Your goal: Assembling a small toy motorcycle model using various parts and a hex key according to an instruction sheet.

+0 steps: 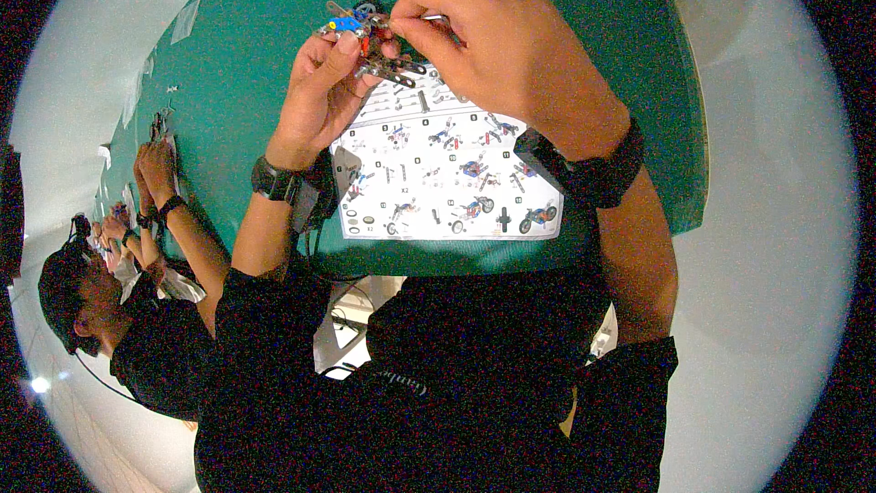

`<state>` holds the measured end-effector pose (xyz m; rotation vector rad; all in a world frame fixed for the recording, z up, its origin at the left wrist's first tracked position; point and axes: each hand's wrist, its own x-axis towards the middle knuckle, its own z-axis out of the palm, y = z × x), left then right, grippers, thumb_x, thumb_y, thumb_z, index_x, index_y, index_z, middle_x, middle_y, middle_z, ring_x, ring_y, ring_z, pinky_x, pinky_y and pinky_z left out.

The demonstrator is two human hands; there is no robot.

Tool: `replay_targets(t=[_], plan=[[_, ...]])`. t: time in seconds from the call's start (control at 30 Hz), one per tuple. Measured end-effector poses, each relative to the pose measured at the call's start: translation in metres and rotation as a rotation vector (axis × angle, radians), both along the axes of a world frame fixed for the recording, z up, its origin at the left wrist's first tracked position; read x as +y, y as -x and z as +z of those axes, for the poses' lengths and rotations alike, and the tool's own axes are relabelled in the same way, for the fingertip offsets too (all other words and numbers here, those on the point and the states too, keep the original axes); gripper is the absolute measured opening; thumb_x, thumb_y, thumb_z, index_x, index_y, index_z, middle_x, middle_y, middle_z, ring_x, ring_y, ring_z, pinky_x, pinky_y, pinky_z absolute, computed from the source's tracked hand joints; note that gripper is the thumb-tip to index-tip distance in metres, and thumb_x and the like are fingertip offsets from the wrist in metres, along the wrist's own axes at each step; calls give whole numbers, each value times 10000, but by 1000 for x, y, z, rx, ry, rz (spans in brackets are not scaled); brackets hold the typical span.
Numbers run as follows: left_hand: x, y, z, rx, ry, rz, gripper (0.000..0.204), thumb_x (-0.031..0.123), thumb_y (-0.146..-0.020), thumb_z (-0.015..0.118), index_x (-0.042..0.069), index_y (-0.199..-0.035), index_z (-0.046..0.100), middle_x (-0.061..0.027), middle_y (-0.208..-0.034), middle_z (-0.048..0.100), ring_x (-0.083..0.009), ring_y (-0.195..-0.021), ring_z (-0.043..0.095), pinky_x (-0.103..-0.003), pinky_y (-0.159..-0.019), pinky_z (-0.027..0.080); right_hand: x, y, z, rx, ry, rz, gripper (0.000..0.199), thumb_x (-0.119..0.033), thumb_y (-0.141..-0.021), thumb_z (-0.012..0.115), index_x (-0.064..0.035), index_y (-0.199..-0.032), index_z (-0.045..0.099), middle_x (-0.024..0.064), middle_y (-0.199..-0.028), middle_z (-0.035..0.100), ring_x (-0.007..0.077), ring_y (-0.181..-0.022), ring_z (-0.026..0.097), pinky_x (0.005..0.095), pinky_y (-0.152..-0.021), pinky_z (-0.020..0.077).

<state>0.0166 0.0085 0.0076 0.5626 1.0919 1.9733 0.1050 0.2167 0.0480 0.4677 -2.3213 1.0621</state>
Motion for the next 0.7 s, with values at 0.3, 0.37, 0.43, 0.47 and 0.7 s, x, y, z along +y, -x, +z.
replay_targets(t=[0.3,0.37,0.43,0.47,0.7], plan=[[-4,2,-5,116,66,-12,346,201,-987,600,-56,-1215,562,-134,-1110,663,-211,-1026,648,-326,-920,525,-1,-3,5,-44,46,-189,86,-62,-821,738,-25,-890,702,61,-736,622,122,-548,456,268,-508,364],[-1,-1,-5,107,36,0,348,197,-982,607,-57,-1216,563,-129,-1103,661,-221,-1027,647,-332,-932,518,3,-2,0,-93,23,-213,87,-72,-824,738,-26,-891,706,67,-742,621,122,-555,467,273,-513,373],[1,-3,-4,99,6,15,350,192,-977,614,-57,-1218,563,-124,-1096,659,-230,-1028,647,-338,-944,512,9,3,-12,-205,-49,-102,99,-90,-804,672,1,-785,641,175,-757,638,336,-696,646,407,-620,500],[1,-3,-3,118,-4,11,361,197,-968,629,-56,-1218,562,-125,-1107,650,-238,-1040,641,-347,-957,504,9,3,-16,-207,-49,-102,99,-90,-804,672,1,-785,641,175,-757,638,336,-696,646,407,-620,500],[3,2,-12,231,-73,79,217,27,-909,656,-1,-1120,618,-114,-1165,613,-204,-1054,611,-342,-944,490,10,8,-26,-280,-137,-71,102,-82,-848,704,-7,-914,688,86,-765,604,138,-621,558,298,-559,427]])
